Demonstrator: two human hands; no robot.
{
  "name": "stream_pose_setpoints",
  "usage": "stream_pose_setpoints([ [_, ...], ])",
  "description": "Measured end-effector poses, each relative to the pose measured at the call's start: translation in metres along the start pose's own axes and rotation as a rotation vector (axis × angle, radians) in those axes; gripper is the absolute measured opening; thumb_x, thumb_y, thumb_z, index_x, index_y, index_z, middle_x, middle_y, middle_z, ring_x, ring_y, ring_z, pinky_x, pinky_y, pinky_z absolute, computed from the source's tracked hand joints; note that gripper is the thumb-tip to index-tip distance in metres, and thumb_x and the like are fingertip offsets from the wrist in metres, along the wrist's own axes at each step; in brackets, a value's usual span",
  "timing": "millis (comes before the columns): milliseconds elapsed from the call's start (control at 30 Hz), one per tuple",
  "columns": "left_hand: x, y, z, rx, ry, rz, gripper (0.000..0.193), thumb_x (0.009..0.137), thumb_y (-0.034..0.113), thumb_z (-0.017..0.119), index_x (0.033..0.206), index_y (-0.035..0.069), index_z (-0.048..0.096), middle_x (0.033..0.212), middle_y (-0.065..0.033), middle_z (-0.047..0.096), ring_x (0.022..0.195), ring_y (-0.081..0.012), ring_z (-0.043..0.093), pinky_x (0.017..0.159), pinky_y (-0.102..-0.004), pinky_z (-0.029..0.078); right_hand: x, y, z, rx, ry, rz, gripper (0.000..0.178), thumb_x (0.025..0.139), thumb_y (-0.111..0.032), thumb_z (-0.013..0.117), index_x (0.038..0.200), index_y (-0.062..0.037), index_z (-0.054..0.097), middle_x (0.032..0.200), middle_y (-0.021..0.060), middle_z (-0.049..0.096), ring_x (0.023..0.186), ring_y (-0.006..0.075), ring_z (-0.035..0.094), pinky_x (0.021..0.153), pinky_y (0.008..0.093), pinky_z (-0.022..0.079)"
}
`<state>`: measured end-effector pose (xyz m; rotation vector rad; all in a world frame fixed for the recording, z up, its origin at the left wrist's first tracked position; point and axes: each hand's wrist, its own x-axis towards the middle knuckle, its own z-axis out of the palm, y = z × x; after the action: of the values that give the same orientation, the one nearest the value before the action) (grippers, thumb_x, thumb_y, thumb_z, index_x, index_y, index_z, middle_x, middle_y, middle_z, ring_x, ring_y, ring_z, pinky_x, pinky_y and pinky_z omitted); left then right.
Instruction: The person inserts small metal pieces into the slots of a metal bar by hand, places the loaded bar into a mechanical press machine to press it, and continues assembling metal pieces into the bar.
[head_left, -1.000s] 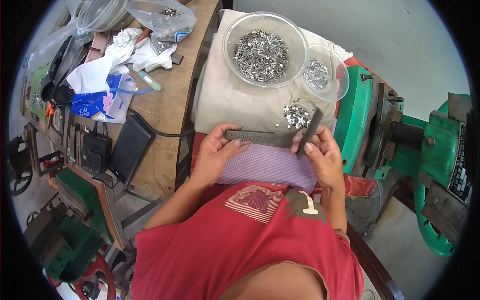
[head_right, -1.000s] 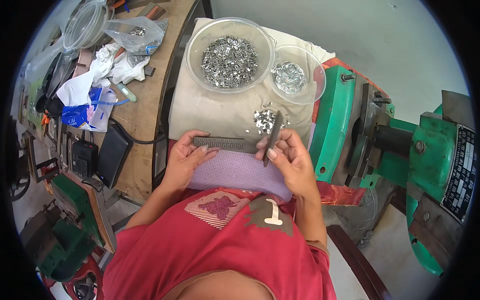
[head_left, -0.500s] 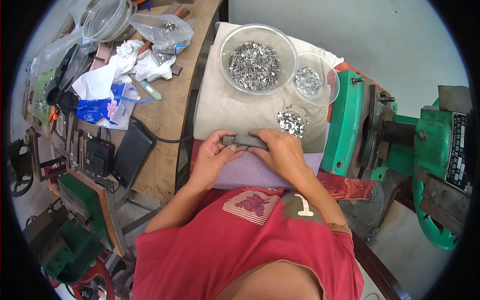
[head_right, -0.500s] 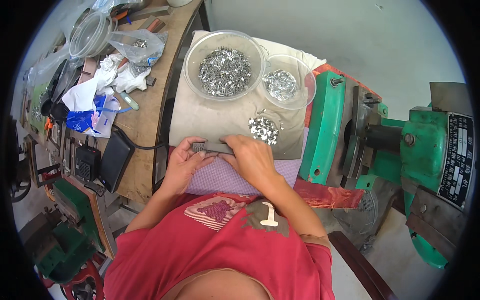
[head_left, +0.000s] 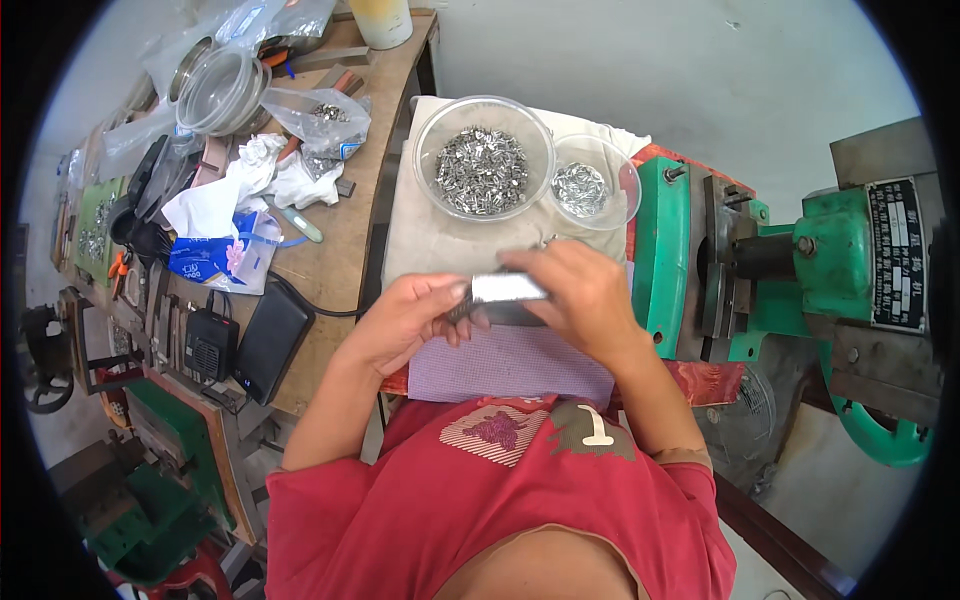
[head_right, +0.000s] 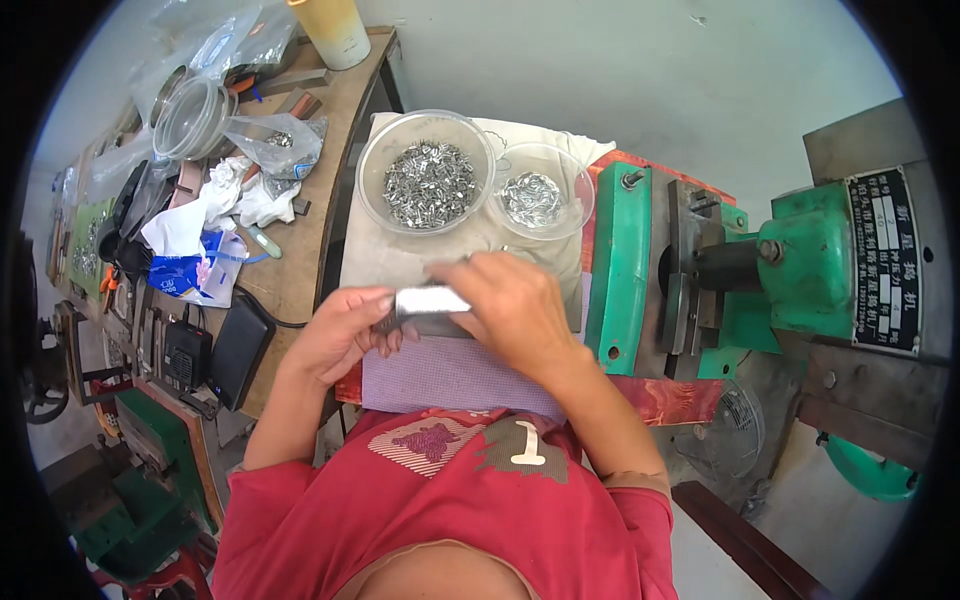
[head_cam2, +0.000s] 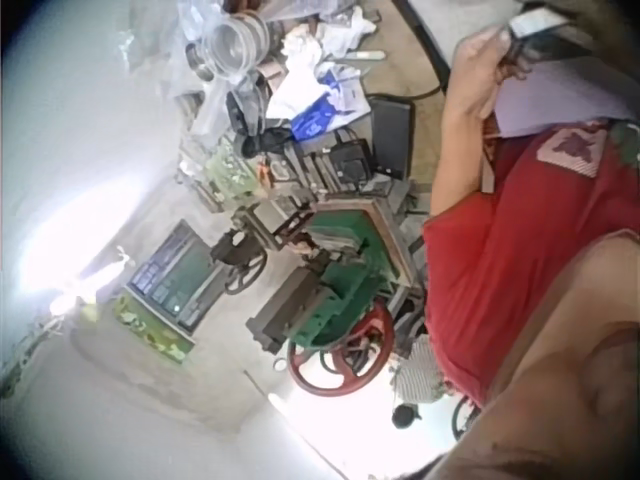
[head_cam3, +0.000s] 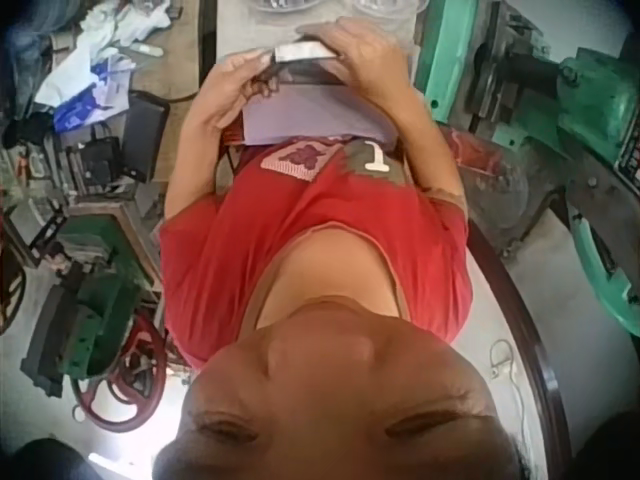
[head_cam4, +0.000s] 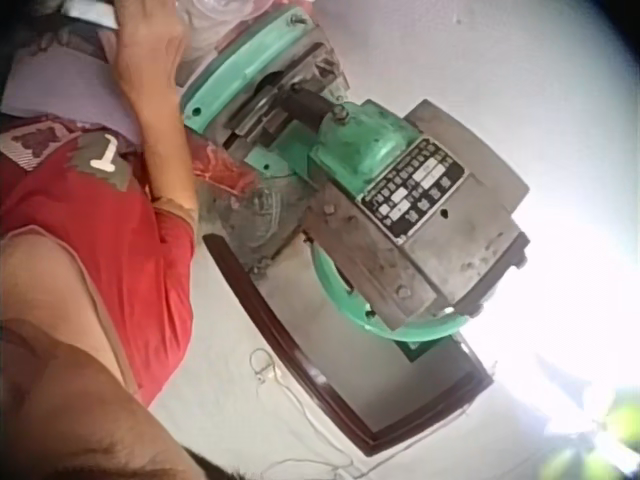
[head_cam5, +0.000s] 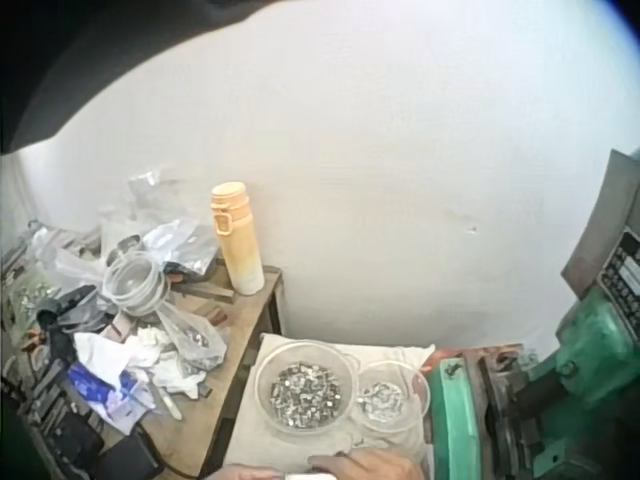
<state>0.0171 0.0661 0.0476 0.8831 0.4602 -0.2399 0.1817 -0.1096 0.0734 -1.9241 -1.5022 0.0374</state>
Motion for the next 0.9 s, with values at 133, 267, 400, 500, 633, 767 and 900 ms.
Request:
stream_pose_setpoints([
  [133, 0.017, 0.026, 0.016, 0.16, 0.142, 0.255, 0.041, 0.102, 0.015, 0.054, 0.138, -0.006, 0.051, 0.105, -0.0148, 0.07, 0.087, -0.0148, 0.067, 0.077, -0.0268, 0.054, 0.017, 0.002, -0.019, 0.294, 0.168, 0.234, 0.03, 0.094, -0.018, 0.065, 0.118, -0.002, 0.057, 0.087, 0.0146, 0.063, 0.08, 0.0324, 0.063, 0.071, 0.0389, 0.05],
  [267, 0.038, 0.046, 0.022, 0.31, 0.247, 0.36, 0.046, 0.102, 0.012, 0.054, 0.143, -0.007, 0.045, 0.112, -0.0156, 0.069, 0.093, -0.0154, 0.067, 0.084, -0.0285, 0.054, 0.032, 0.028, -0.014, 0.344, 0.228, 0.44, 0.018, 0.101, -0.016, 0.053, 0.108, 0.0008, 0.056, 0.087, 0.0172, 0.062, 0.078, 0.032, 0.062, 0.073, 0.0403, 0.048],
  [400, 0.051, 0.052, 0.018, 0.401, 0.347, 0.407, 0.048, 0.101, 0.01, 0.055, 0.142, -0.011, 0.043, 0.107, -0.0161, 0.069, 0.09, -0.0157, 0.067, 0.083, -0.0273, 0.054, 0.047, 0.018, 0.003, 0.364, 0.18, 0.407, 0.017, 0.098, -0.016, 0.057, 0.106, -0.0007, 0.059, 0.094, 0.0191, 0.065, 0.084, 0.0375, 0.064, 0.073, 0.0437, 0.049],
  [500, 0.055, 0.052, 0.017, 0.413, 0.381, 0.408, 0.049, 0.1, 0.01, 0.056, 0.142, -0.011, 0.043, 0.106, -0.016, 0.069, 0.09, -0.0158, 0.067, 0.082, -0.0274, 0.054, 0.055, 0.013, 0.014, 0.318, 0.146, 0.38, 0.017, 0.096, -0.015, 0.059, 0.102, 0.0002, 0.06, 0.094, 0.0189, 0.067, 0.085, 0.0397, 0.065, 0.073, 0.0459, 0.05],
  [633, 0.052, 0.051, 0.015, 0.425, 0.402, 0.43, 0.05, 0.1, 0.01, 0.057, 0.143, -0.012, 0.042, 0.104, -0.0158, 0.069, 0.09, -0.0157, 0.067, 0.083, -0.027, 0.054, 0.051, 0.03, 0.021, 0.235, 0.138, 0.489, 0.018, 0.094, -0.018, 0.062, 0.096, 0.0007, 0.062, 0.087, 0.0194, 0.069, 0.081, 0.0402, 0.066, 0.072, 0.0461, 0.051],
  [767, 0.051, 0.05, 0.011, 0.421, 0.411, 0.421, 0.051, 0.1, 0.01, 0.057, 0.143, -0.012, 0.041, 0.103, -0.0153, 0.069, 0.09, -0.0156, 0.067, 0.083, -0.0268, 0.054, 0.054, 0.017, 0.019, 0.429, 0.151, 0.515, 0.019, 0.094, -0.019, 0.063, 0.095, -0.0003, 0.063, 0.086, 0.0202, 0.07, 0.081, 0.04, 0.067, 0.071, 0.0459, 0.052],
  [900, 0.049, 0.049, 0.012, 0.413, 0.396, 0.425, 0.051, 0.1, 0.009, 0.056, 0.144, -0.011, 0.041, 0.104, -0.0146, 0.068, 0.09, -0.0154, 0.067, 0.084, -0.0266, 0.054, 0.057, 0.021, 0.027, 0.254, 0.123, 0.466, 0.02, 0.093, -0.021, 0.064, 0.094, -0.0012, 0.064, 0.084, 0.0191, 0.071, 0.079, 0.0385, 0.069, 0.07, 0.0448, 0.053],
])
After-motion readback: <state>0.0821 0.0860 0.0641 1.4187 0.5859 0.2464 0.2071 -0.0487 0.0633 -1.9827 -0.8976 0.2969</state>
